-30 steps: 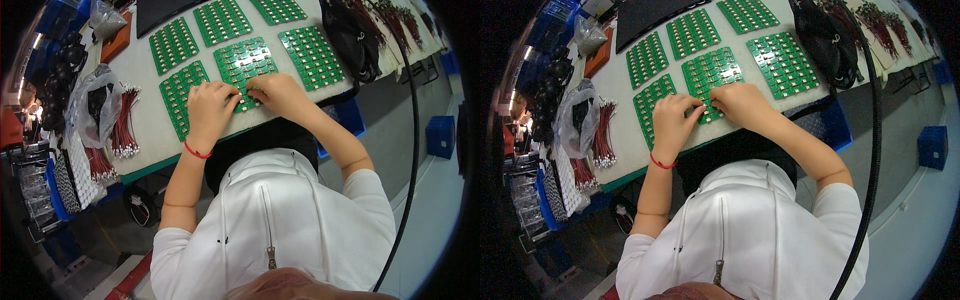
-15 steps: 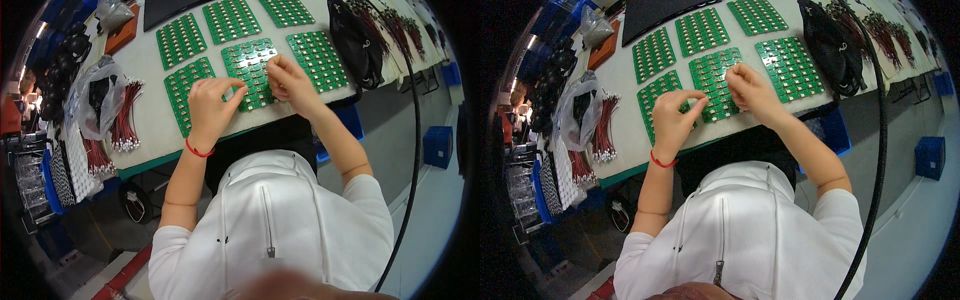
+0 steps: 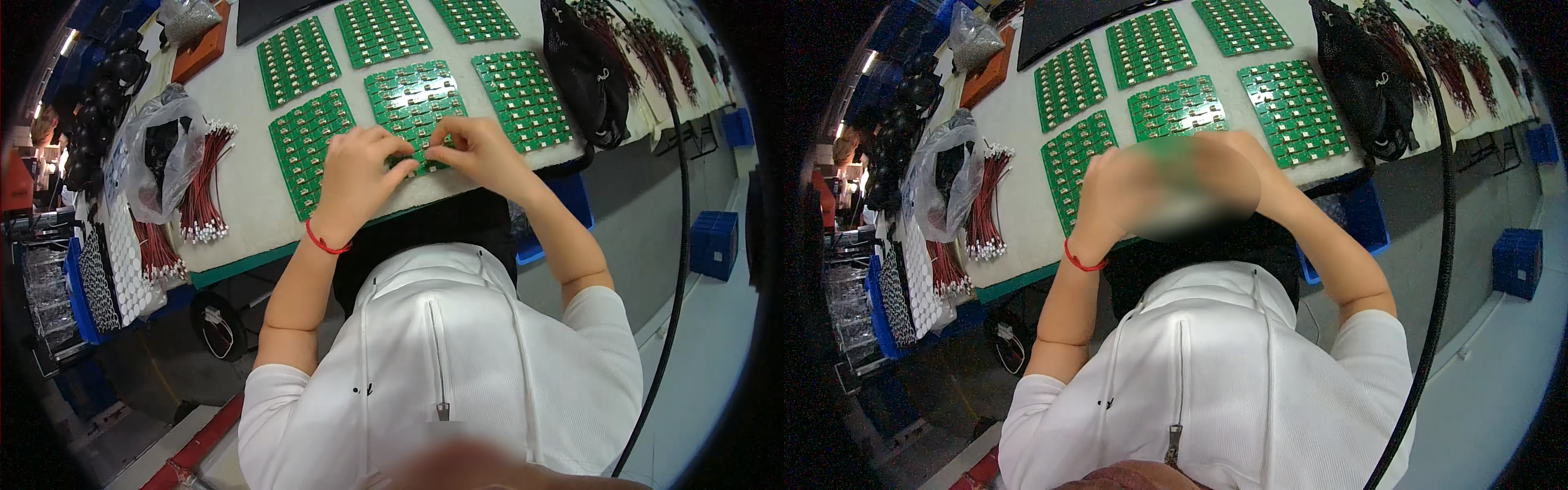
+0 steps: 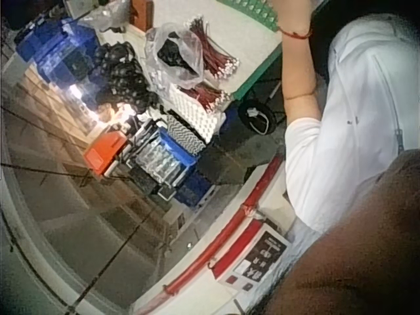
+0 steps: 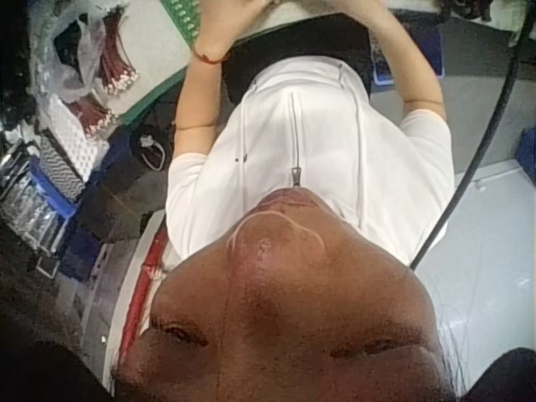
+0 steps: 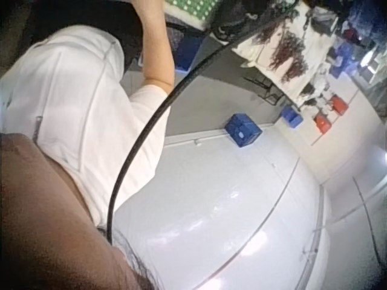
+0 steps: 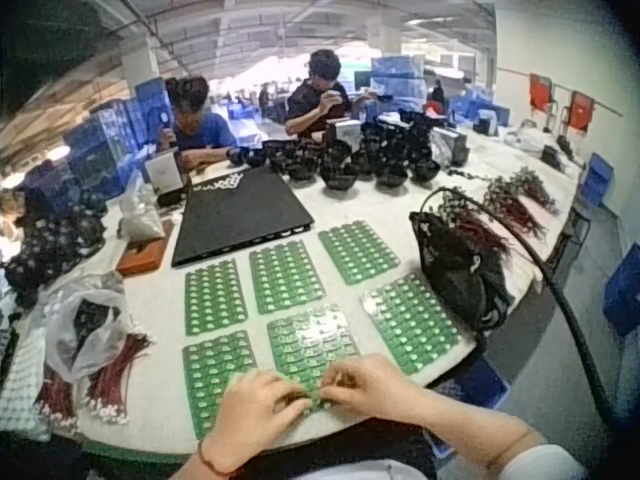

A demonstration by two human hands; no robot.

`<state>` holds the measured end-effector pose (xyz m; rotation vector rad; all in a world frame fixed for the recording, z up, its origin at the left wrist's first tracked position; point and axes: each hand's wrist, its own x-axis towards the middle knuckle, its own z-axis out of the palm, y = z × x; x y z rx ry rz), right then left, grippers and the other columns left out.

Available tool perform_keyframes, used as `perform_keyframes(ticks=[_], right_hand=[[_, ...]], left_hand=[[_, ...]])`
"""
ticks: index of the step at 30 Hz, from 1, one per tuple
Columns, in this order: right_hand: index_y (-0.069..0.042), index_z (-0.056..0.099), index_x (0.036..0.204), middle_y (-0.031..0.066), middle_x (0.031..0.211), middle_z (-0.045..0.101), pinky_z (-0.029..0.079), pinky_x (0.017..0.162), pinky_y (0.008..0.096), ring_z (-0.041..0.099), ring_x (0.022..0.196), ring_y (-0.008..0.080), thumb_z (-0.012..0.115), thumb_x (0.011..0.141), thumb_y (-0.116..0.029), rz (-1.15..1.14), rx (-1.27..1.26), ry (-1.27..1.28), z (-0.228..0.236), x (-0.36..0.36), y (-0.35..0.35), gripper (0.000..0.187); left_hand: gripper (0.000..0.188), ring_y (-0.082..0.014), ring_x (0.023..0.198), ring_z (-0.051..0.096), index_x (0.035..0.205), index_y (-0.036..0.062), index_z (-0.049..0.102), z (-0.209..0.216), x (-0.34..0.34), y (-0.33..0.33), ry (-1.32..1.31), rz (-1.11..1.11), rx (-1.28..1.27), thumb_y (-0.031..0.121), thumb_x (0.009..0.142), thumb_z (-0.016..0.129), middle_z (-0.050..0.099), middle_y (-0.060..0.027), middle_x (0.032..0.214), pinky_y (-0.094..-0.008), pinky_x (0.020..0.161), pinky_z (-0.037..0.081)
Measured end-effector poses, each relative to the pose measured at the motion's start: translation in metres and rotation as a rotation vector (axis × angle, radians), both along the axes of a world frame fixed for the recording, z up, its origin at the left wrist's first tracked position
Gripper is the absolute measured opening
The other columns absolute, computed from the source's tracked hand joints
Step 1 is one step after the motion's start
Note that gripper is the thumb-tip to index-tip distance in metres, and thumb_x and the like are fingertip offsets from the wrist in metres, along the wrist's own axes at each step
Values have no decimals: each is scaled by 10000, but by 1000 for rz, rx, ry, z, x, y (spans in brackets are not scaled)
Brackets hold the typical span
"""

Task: The person separates circuit board panels by snapping them along scored lines by hand.

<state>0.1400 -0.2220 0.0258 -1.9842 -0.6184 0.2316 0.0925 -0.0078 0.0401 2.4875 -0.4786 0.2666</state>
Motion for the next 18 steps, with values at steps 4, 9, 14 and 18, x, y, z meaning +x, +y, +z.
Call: perform_keyframes(ticks=[4,9,14,18], right_hand=[[-42,687,879,152,769,674,506,677,454,659,767,363,722,808,-140,30,-216,-161,7,-11,7,126],[-45,670,931,159,817,668,507,659,433,657,762,349,703,837,-141,86,-126,-293,-13,-11,3,138],[-34,636,913,113,794,658,481,592,331,621,647,241,670,885,-127,77,19,-152,-2,-13,-4,103],[-55,598,939,1,716,544,314,458,204,426,545,66,555,961,-164,-73,598,770,17,-10,-11,120]], left_hand=[[120,-253,809,627,810,114,745,-8,-1,-2,-9,-16,57,227,771,759,686,-50,797,-396,754,423],[113,-246,802,638,815,110,746,-12,-3,-3,-48,-5,76,221,796,743,695,-56,783,-406,811,445],[129,-238,830,650,821,106,742,-5,-12,-5,42,82,-11,235,815,748,698,-52,780,-433,953,431],[110,-223,859,633,827,117,742,9,-12,-13,-192,126,-35,223,804,757,698,-24,819,-431,977,403]])
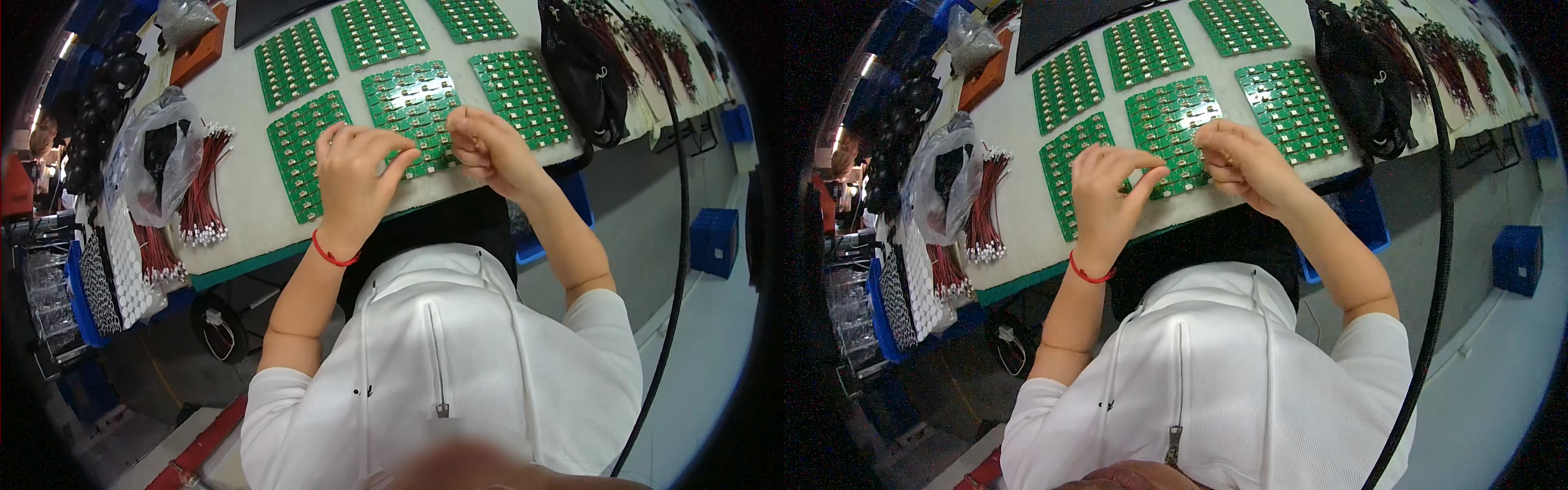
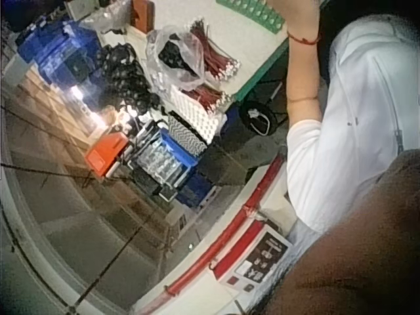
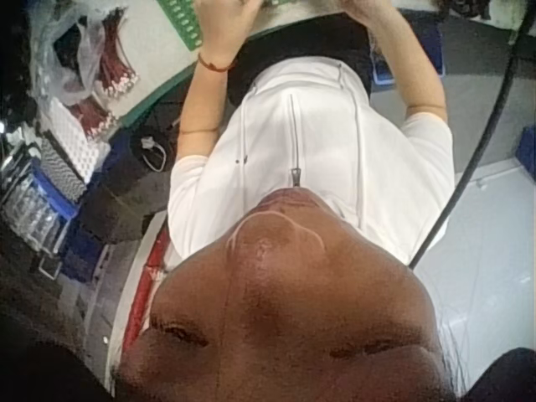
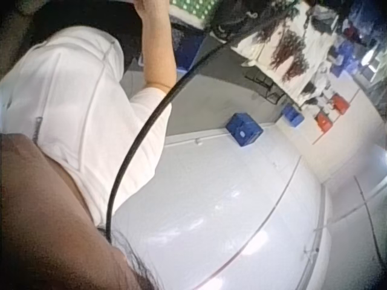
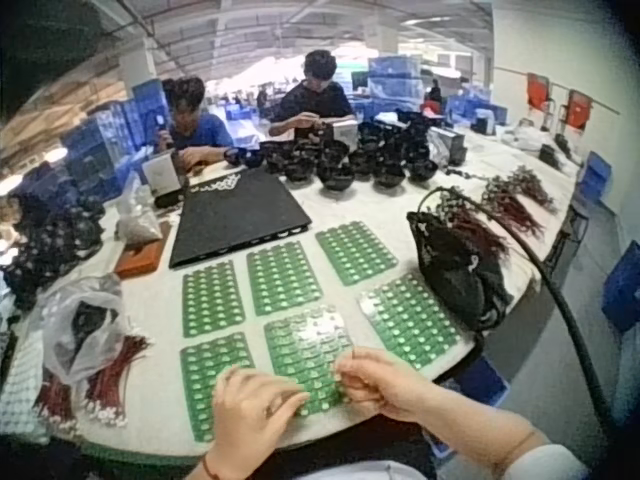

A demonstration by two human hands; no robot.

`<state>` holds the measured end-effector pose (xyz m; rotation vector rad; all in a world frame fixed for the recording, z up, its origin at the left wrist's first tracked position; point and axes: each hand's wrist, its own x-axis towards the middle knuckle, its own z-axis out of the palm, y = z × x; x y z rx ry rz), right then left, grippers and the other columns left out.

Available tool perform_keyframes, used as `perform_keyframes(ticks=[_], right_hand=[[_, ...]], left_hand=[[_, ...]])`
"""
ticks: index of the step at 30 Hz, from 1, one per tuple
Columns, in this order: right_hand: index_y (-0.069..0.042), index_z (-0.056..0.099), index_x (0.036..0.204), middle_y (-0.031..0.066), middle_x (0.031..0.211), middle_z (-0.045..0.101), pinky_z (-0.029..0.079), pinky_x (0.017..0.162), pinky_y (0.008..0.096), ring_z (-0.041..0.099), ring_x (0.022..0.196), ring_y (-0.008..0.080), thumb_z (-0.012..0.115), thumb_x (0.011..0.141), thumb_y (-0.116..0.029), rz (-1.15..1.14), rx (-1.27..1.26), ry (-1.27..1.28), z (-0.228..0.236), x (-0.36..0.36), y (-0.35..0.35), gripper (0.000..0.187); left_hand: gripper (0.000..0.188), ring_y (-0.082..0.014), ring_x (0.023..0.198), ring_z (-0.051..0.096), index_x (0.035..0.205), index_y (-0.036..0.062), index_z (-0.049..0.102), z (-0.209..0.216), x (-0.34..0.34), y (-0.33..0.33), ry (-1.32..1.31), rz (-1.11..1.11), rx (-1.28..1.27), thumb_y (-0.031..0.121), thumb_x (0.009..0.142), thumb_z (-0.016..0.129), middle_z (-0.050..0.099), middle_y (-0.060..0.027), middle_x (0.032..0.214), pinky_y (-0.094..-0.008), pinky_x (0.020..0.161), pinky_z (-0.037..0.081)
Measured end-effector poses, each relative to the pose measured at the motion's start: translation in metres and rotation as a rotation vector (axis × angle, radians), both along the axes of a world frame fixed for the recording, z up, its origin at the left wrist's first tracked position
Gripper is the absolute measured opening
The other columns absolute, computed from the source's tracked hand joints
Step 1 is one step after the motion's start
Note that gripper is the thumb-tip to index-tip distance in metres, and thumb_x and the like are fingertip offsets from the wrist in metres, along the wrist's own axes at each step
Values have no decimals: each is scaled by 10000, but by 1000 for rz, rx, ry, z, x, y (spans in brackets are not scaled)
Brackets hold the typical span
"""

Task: The person separates circuit board panels by snapping them along scored lines by hand.

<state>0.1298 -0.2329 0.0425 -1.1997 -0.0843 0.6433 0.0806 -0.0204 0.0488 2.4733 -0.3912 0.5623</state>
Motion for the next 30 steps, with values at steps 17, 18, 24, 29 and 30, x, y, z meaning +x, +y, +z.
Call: perform_keyframes(ticks=[17,18,24,29,30], right_hand=[[-3,716,873,-40,585,513,282,463,217,370,518,21,690,908,-201,-60,-467,-470,-20,11,-33,203],[-1,728,910,-30,597,535,303,477,230,387,536,28,714,867,-154,-30,-571,-523,-20,9,-34,159],[-11,717,951,81,657,612,432,512,310,561,557,156,731,815,-81,-82,-714,-780,-31,-5,-29,154],[-34,622,965,143,794,602,484,552,408,619,657,345,677,860,-75,-170,-799,-1235,-48,-15,-27,126],[-40,621,997,141,774,591,484,549,390,608,645,338,689,856,-90,-182,-783,-1240,-51,-14,-28,165]], left_hand=[[104,-224,874,584,827,148,744,-19,26,-37,87,-190,1,245,792,735,678,1,839,-413,920,382],[103,-224,873,590,821,148,745,-21,26,-38,104,-178,41,246,793,733,676,-6,812,-411,922,382],[107,-217,842,601,811,137,753,-25,26,-40,63,-172,131,243,801,743,676,-11,819,-434,921,395],[83,-200,816,624,808,135,755,-33,18,-43,81,-112,38,218,812,748,694,-16,802,-494,1030,361],[79,-196,808,630,809,136,756,-33,18,-43,112,-93,10,215,813,752,702,-17,797,-512,1056,346]])
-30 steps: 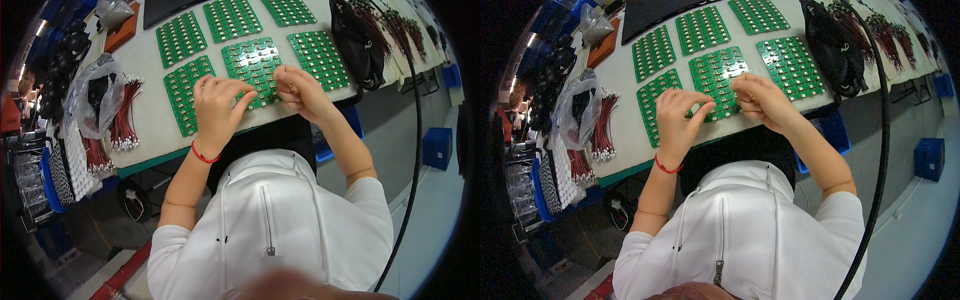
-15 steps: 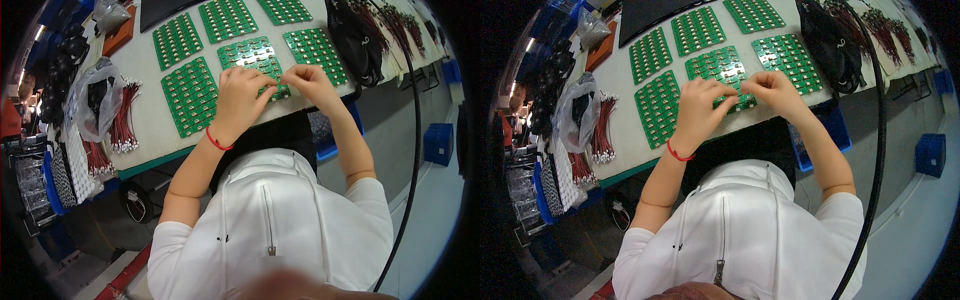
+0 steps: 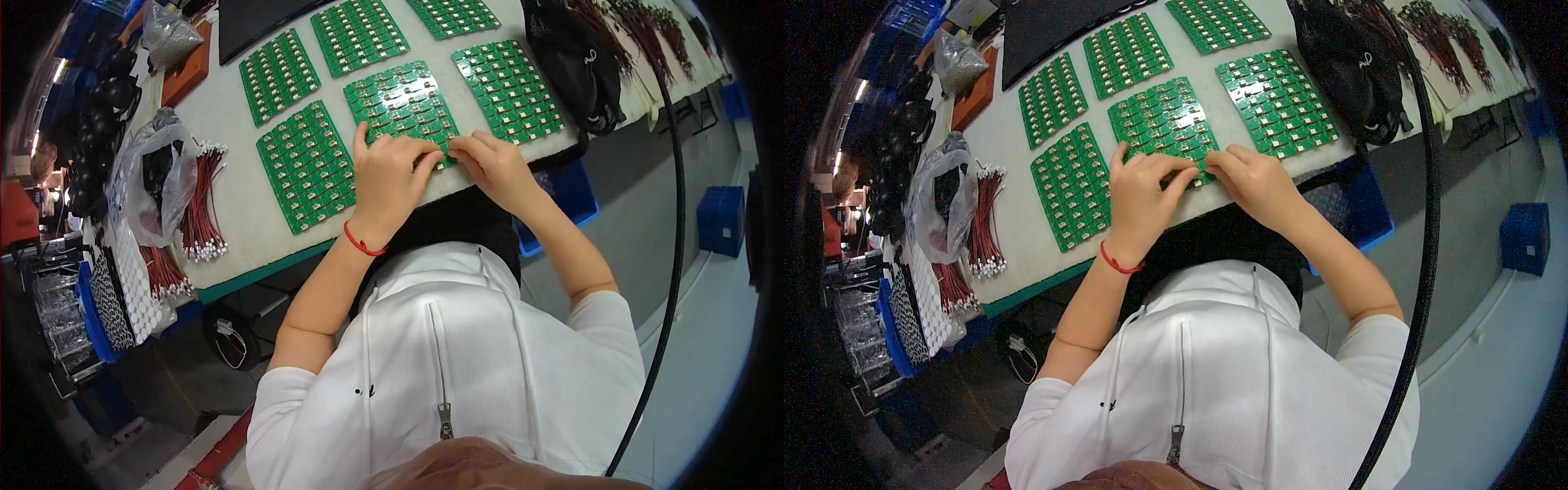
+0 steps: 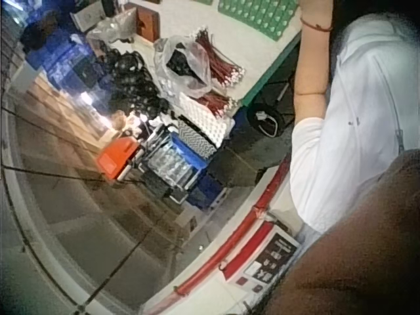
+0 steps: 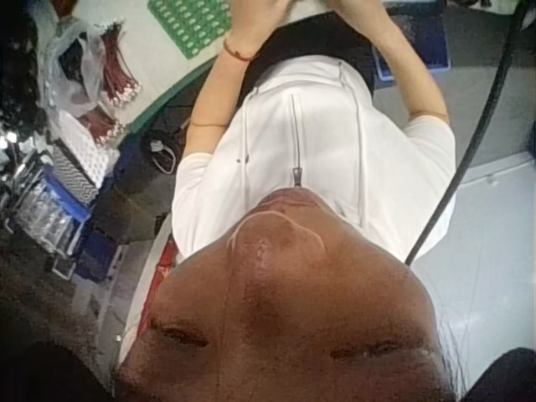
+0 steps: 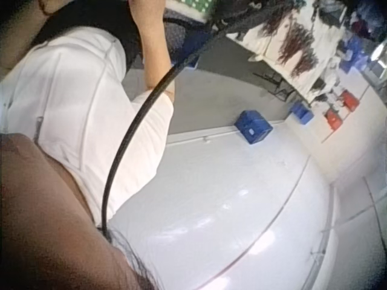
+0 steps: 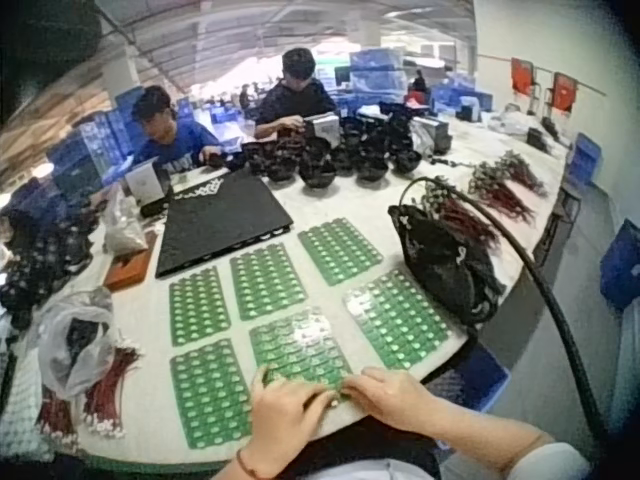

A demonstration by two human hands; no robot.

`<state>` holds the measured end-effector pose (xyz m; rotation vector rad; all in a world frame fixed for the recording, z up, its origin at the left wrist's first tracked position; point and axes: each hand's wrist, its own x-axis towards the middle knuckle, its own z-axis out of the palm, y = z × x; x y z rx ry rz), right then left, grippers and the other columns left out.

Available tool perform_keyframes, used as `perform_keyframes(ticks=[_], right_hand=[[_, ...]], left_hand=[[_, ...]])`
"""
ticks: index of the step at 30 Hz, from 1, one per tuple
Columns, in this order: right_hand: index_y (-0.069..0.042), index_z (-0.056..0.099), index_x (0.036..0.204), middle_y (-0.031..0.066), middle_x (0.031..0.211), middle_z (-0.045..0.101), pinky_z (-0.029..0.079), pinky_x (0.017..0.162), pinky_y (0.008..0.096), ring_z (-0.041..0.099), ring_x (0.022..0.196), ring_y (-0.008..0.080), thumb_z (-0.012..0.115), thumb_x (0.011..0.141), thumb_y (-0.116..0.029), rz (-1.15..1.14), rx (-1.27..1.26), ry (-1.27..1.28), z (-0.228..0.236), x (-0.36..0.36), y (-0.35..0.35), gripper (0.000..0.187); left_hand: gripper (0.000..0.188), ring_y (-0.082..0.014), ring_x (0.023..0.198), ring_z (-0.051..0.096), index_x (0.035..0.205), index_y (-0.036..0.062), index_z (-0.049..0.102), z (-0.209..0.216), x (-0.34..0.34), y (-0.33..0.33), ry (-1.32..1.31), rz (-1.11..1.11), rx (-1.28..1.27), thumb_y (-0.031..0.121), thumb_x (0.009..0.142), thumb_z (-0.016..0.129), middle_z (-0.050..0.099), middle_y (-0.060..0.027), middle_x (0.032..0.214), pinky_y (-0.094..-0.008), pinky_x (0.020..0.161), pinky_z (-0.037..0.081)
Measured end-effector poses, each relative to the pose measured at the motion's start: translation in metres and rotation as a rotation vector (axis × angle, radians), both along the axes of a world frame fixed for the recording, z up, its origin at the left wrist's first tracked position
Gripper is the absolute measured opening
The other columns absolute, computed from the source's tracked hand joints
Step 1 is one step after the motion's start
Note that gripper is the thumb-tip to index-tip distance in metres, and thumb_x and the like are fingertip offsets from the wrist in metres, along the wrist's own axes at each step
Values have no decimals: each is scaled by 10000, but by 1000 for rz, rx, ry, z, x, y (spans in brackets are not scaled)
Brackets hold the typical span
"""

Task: The person separates circuit board panels by snapping them along scored lines by hand.

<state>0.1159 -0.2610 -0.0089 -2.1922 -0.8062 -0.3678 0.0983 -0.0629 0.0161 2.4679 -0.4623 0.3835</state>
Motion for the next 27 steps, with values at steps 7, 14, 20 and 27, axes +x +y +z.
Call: perform_keyframes(ticks=[7,14,20,27], right_hand=[[-25,585,955,-57,700,455,227,432,179,349,551,3,574,992,-177,75,1089,1097,42,5,0,156],[-33,550,961,-18,722,479,247,406,174,359,536,30,457,1031,-207,231,1220,1634,39,-1,18,210],[-40,610,790,-25,607,488,274,424,205,375,490,55,535,1015,-302,204,1056,1452,40,6,9,354],[-7,733,904,106,727,681,481,579,329,625,631,203,751,828,-171,47,144,510,34,-9,26,182]], left_hand=[[77,-194,839,624,823,154,762,26,-2,2,-121,50,-130,227,798,768,704,8,810,-545,1073,314],[100,-227,1027,565,841,172,759,44,-1,-6,-266,-143,-53,203,751,789,643,14,1011,-570,1060,297],[95,-245,932,580,852,138,752,40,-3,17,-206,-44,-112,169,766,776,647,-29,967,-465,948,391],[113,-232,797,588,811,120,739,21,-27,44,97,3,65,220,769,772,667,-16,793,-371,782,409]])
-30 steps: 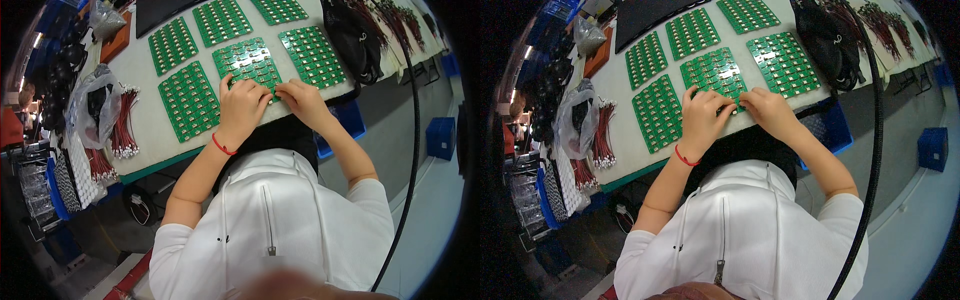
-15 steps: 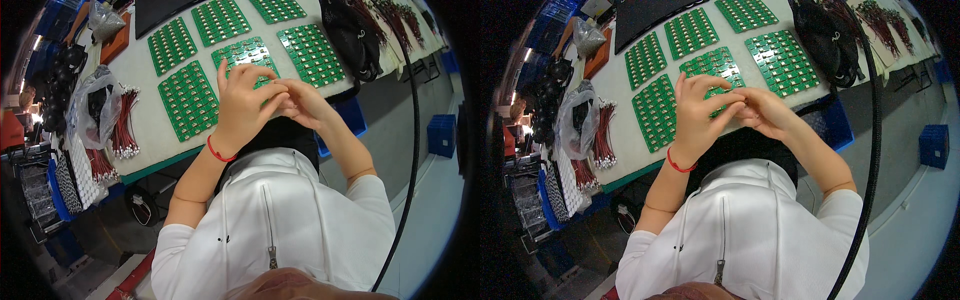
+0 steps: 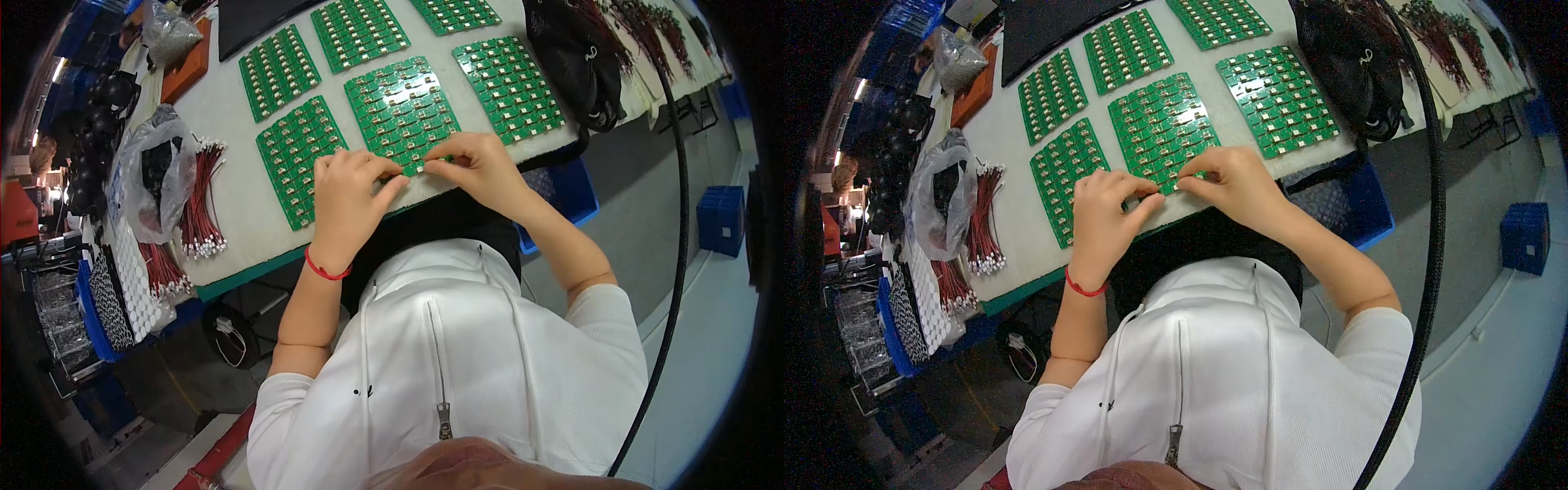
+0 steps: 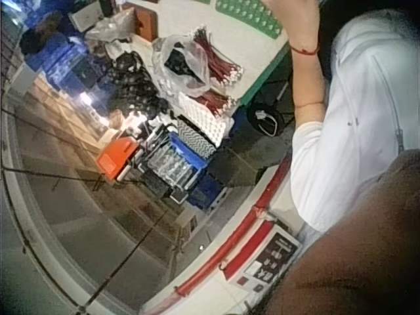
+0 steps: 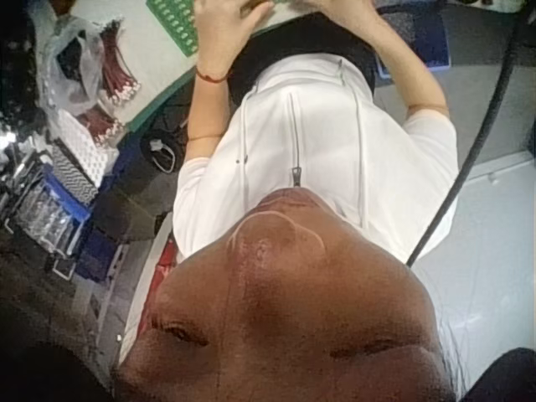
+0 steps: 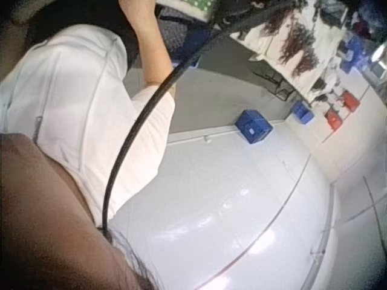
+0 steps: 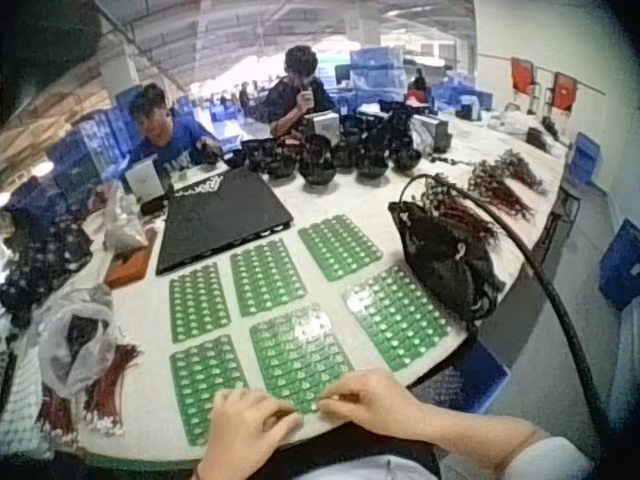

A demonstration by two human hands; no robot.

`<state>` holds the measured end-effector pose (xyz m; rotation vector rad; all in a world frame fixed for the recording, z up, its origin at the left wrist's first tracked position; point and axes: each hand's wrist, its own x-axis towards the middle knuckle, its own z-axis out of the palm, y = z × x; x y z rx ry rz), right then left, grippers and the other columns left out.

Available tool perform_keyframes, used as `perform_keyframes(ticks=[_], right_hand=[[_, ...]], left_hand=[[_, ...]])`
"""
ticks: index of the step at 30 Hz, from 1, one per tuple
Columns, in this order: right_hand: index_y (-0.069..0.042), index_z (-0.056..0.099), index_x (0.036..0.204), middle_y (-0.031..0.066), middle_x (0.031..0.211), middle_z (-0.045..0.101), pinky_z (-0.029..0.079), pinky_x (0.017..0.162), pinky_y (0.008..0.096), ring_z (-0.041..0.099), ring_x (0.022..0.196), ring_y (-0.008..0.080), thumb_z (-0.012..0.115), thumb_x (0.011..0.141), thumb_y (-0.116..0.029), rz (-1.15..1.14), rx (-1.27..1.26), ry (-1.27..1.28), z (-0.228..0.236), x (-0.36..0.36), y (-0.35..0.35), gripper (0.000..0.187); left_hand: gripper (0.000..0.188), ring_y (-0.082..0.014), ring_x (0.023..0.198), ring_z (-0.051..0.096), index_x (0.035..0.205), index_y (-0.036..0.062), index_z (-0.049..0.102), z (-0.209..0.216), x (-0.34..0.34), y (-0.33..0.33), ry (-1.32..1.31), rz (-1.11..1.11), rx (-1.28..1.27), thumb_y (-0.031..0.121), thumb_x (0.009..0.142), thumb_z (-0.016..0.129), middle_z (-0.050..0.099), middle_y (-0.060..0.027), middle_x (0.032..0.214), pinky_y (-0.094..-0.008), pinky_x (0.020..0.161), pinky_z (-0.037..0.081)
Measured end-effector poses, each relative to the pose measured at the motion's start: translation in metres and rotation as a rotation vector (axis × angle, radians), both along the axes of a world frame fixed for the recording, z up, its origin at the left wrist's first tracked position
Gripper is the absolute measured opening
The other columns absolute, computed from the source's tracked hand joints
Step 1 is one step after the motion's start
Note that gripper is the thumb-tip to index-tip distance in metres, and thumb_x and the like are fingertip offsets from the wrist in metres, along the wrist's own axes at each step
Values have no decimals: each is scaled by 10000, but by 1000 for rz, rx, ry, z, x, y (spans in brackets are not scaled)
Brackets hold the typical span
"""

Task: The person separates circuit board panels by snapping them along scored lines by hand.

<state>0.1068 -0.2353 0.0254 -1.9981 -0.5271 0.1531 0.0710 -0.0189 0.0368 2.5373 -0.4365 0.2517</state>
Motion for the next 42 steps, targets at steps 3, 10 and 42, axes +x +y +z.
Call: perform_keyframes(ticks=[3,10,42], right_hand=[[-21,728,911,130,764,674,510,620,383,653,689,289,752,797,-152,44,-76,-155,-9,-1,8,175],[-38,720,932,114,793,649,521,652,405,651,744,315,732,802,-116,146,-152,-329,-17,1,6,152],[-96,566,714,-22,684,485,288,426,179,367,477,57,489,1007,-398,-844,233,451,-60,-22,-246,428]], left_hand=[[117,-233,787,590,798,119,738,-1,-4,-4,-92,12,32,221,760,778,669,-20,794,-387,813,403],[103,-213,793,628,779,103,736,-13,-8,-5,-88,50,-94,196,766,780,697,-20,769,-395,894,397],[123,-297,1142,549,924,138,749,-7,2,-56,-236,-217,-72,149,802,753,664,-27,1159,-431,989,394]])
